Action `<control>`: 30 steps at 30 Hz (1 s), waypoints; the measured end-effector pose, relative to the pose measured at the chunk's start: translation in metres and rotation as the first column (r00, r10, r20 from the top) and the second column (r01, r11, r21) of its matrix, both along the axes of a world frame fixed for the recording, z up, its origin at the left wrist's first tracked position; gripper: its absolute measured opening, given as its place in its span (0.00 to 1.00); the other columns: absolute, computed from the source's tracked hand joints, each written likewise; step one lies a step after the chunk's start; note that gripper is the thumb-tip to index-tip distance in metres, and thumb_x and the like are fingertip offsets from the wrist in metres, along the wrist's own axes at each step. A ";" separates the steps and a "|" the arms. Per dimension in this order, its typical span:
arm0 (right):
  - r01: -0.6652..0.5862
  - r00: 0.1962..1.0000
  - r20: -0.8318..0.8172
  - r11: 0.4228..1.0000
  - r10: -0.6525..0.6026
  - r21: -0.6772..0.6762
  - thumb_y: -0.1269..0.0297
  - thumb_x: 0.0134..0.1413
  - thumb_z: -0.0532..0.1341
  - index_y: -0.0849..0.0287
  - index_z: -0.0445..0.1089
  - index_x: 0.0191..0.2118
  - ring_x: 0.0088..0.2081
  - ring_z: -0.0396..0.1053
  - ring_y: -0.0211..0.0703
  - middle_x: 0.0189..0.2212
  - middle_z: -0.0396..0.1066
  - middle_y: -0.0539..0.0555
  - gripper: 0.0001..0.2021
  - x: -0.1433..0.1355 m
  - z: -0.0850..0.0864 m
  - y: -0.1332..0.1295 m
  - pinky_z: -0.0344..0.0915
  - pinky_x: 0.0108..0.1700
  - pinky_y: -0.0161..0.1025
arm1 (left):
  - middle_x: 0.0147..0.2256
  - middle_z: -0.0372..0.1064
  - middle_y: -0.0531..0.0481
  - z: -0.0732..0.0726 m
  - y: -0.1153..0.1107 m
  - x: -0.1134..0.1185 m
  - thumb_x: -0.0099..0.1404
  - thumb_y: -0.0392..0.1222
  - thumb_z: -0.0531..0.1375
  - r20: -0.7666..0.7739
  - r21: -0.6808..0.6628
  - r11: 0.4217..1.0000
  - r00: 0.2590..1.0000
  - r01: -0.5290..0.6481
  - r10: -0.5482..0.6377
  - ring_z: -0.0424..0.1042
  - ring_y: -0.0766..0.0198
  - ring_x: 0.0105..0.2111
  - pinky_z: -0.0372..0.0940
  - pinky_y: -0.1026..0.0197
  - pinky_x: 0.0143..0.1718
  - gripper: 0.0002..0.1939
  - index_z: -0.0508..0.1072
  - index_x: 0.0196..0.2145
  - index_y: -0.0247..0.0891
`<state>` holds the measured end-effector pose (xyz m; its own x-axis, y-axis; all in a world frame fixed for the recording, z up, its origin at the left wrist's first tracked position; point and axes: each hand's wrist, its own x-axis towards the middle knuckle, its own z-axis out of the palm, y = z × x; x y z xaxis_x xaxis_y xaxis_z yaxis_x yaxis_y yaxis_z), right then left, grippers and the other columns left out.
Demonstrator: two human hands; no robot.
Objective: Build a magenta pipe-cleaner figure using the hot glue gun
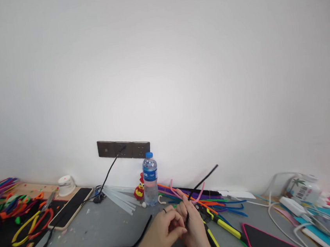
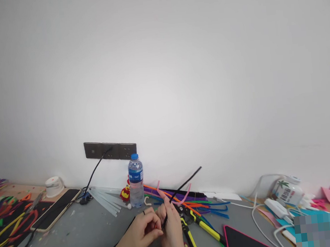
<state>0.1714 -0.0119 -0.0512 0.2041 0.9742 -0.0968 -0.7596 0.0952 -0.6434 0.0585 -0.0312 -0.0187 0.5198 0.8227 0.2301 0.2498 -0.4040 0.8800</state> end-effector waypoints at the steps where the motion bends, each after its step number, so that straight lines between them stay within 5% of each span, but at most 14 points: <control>1: -0.001 1.000 -0.002 1.000 0.001 0.005 0.53 0.38 0.72 0.58 0.69 0.53 0.15 0.41 0.30 0.11 0.46 0.36 0.34 0.000 -0.001 0.001 0.40 0.18 0.32 | 0.28 0.60 0.56 0.000 0.000 0.000 0.60 0.34 0.61 -0.002 -0.003 1.000 1.000 0.003 -0.003 0.59 0.65 0.30 0.51 0.66 0.30 0.04 0.70 0.28 0.38; 11: 0.133 0.991 0.014 0.989 -0.134 0.057 0.56 0.44 0.69 0.56 0.69 0.50 0.15 0.43 0.31 0.11 0.46 0.36 0.25 0.025 0.003 0.006 0.47 0.20 0.34 | 0.29 0.62 0.57 0.005 0.000 -0.008 0.55 0.29 0.61 -0.054 -0.093 0.991 0.993 0.095 -0.101 0.61 0.67 0.29 0.54 0.67 0.30 0.05 0.71 0.28 0.37; 16: 0.124 0.990 0.053 0.989 -0.129 0.086 0.54 0.45 0.69 0.59 0.73 0.43 0.15 0.42 0.31 0.11 0.47 0.36 0.20 0.036 0.002 0.011 0.45 0.20 0.34 | 0.33 0.65 0.52 0.005 0.010 -0.020 0.58 0.32 0.59 0.119 0.032 0.999 0.993 0.016 -0.019 0.65 0.64 0.34 0.59 0.65 0.34 0.04 0.67 0.27 0.37; 20: 0.062 0.987 0.139 0.992 -0.078 0.114 0.50 0.44 0.69 0.63 0.75 0.39 0.14 0.42 0.30 0.10 0.47 0.37 0.21 0.026 0.002 0.010 0.42 0.19 0.34 | 0.29 0.64 0.53 0.007 0.020 -0.039 0.57 0.31 0.58 0.195 -0.001 0.999 0.979 -0.053 0.052 0.65 0.65 0.29 0.60 0.64 0.32 0.07 0.63 0.25 0.38; 27: -0.041 0.988 0.156 0.990 0.019 0.135 0.50 0.42 0.70 0.63 0.76 0.35 0.13 0.42 0.29 0.09 0.49 0.38 0.20 0.017 0.005 0.009 0.41 0.19 0.34 | 0.26 0.64 0.56 0.005 0.034 -0.078 0.58 0.38 0.58 0.015 0.032 0.961 0.962 -0.274 0.274 0.62 0.65 0.25 0.57 0.65 0.28 0.02 0.66 0.30 0.39; 30: -0.049 0.986 0.166 0.987 0.023 0.150 0.49 0.42 0.70 0.62 0.76 0.34 0.13 0.42 0.29 0.08 0.49 0.38 0.20 0.013 0.002 0.010 0.41 0.18 0.33 | 0.26 0.63 0.57 -0.003 0.039 -0.097 0.56 0.37 0.56 -0.111 0.020 0.944 0.938 -0.329 0.329 0.60 0.65 0.23 0.56 0.64 0.27 0.10 0.66 0.38 0.40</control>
<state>0.1849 -0.0024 -0.0490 0.1693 0.9819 0.0855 -0.6506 0.1764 -0.7386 -0.0386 0.0082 -0.0213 0.2420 0.9520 0.1874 0.4649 -0.2833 0.8388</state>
